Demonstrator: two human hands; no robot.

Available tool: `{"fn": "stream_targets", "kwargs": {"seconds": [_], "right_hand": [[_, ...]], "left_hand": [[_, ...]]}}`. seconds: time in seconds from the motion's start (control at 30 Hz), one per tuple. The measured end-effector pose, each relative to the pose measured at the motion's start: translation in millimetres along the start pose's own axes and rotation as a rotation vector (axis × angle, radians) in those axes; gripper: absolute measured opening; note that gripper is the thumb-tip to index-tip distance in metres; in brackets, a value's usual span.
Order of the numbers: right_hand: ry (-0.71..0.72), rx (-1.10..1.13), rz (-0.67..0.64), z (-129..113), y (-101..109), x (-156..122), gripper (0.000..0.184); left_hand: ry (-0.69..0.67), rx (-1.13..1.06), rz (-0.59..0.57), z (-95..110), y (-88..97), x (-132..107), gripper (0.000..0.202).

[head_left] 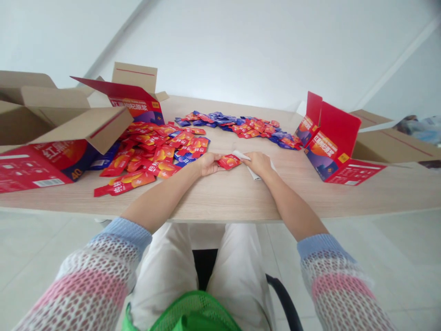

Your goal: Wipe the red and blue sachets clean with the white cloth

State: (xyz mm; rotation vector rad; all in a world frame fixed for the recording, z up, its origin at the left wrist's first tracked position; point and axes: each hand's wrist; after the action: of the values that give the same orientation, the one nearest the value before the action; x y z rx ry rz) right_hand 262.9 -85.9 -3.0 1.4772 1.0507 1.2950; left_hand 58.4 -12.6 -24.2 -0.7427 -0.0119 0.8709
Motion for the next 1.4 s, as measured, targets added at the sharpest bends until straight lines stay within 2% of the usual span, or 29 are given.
{"fn": "stream_targets", "kwargs": {"seconds": [0.17,0.27,0.37,0.5,0.57,0.7,0.8,0.9,1.07,1.1,1.17,1.3,1.4], "right_hand": [[0.069,0.139,0.254,1,12,-6,0.042],[0.099,0.230,0.314,-7,18,-9,0.046],[0.201,0.272,0.238,-21,14,-13,0.047],[0.469,0.360,0.056,-37,-5,-13,0.044],[0.510,0.423,0.016,-39,-15,-8,0.046],[0.350,0.363,-0.001,-31,-23,9,0.055],[0.155,0.177,-0.030,-21,-24,22,0.055],[0.056,0.056,-0.032,-15,-26,30,0.054],[-0.062,-0.017,0.013,-17,-31,35,0.051],[-0.109,-0.026,0.025,-16,-32,36,0.052],[-0.205,-0.029,0.052,-14,-32,37,0.050],[-0.341,0.033,0.075,2,-30,36,0.040],[-0.422,0.115,0.104,22,-30,33,0.038]], "left_hand": [[0.033,-0.006,0.111,5,-11.1,0,0.040],[0.086,-0.016,0.181,9,-14.7,4,0.042],[0.100,-0.031,0.121,11,-9.3,8,0.054],[0.090,-0.021,-0.057,8,2.3,9,0.058],[0.078,-0.015,-0.082,6,4.2,9,0.057],[0.006,-0.029,-0.025,5,1.6,6,0.043],[-0.005,-0.030,-0.084,5,0.6,1,0.031],[0.000,0.006,-0.126,4,0.2,-4,0.023],[-0.037,0.090,-0.047,2,-5.2,-6,0.032],[-0.043,0.098,-0.010,2,-6.4,-5,0.034],[-0.092,0.099,0.136,1,-7.8,-3,0.035],[-0.300,0.077,0.464,-2,-4.7,6,0.037],[-0.482,0.148,0.571,-5,-0.6,12,0.026]]}}
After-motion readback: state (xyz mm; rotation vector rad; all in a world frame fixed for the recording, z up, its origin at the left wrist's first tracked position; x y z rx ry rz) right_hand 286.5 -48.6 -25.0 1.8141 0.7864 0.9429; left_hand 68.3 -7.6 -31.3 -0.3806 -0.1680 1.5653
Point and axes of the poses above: each hand's wrist, its own x-axis towards the middle knuckle, its own y-axis out of the back of the hand, z = x × y, and after that the axes turned 3 degrees about z, right-handed
